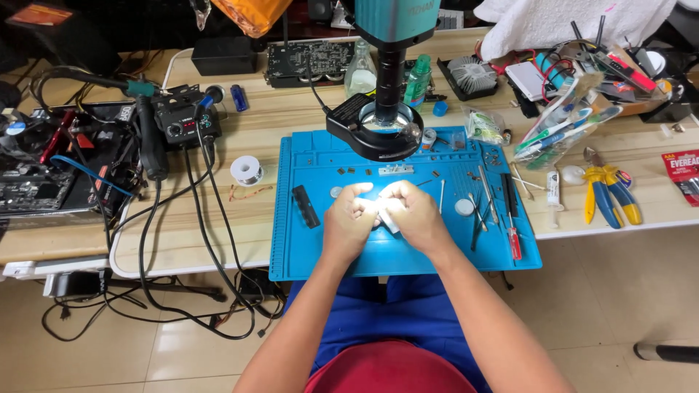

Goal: Cleaning a small electronic component with a cotton swab and solvent under a digital microscope.

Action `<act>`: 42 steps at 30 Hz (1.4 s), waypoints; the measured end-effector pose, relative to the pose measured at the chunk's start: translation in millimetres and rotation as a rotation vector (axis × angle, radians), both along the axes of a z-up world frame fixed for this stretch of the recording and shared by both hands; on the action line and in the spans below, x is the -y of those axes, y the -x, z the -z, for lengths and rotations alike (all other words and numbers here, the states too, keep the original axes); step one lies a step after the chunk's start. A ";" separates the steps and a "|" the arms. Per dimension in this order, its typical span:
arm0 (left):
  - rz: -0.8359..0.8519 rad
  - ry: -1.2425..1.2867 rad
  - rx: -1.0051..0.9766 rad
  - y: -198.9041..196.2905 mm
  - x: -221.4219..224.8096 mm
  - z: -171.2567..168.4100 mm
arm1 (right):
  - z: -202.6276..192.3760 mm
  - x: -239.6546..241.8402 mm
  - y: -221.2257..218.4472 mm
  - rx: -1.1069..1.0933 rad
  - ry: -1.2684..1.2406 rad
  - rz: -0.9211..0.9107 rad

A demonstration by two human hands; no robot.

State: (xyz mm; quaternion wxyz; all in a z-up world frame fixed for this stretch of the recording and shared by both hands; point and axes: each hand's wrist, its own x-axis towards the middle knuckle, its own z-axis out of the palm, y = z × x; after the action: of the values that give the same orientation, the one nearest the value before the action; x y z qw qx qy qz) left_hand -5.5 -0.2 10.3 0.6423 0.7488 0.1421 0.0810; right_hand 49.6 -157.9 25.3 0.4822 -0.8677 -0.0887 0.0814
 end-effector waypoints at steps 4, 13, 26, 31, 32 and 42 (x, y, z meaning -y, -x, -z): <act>0.026 -0.040 0.066 2.5 1.4 6.5 | 2.8 0.5 -6.4 0.001 0.055 -0.012; 0.010 -0.041 0.077 -2.3 0.9 9.6 | 8.0 -6.7 -7.7 0.003 0.133 0.079; 0.057 0.071 0.072 -1.2 1.1 12.0 | 22.1 -2.2 -18.0 0.041 0.181 0.029; 0.006 0.181 0.081 -9.6 -5.2 24.7 | 43.5 10.0 -21.5 0.104 0.109 0.019; 0.000 0.195 0.089 -8.5 -6.2 22.9 | 54.1 12.6 -27.5 0.098 0.078 0.031; -0.094 0.281 0.154 -6.0 -7.7 12.7 | 25.0 14.1 0.1 0.361 -0.134 -0.056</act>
State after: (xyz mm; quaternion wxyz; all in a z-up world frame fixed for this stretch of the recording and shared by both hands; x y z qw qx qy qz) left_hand 0.5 7.5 -2.5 0.7451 0.6358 0.1372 0.1477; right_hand 49.5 -171.9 0.3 0.5129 -0.8313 -0.2030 -0.0683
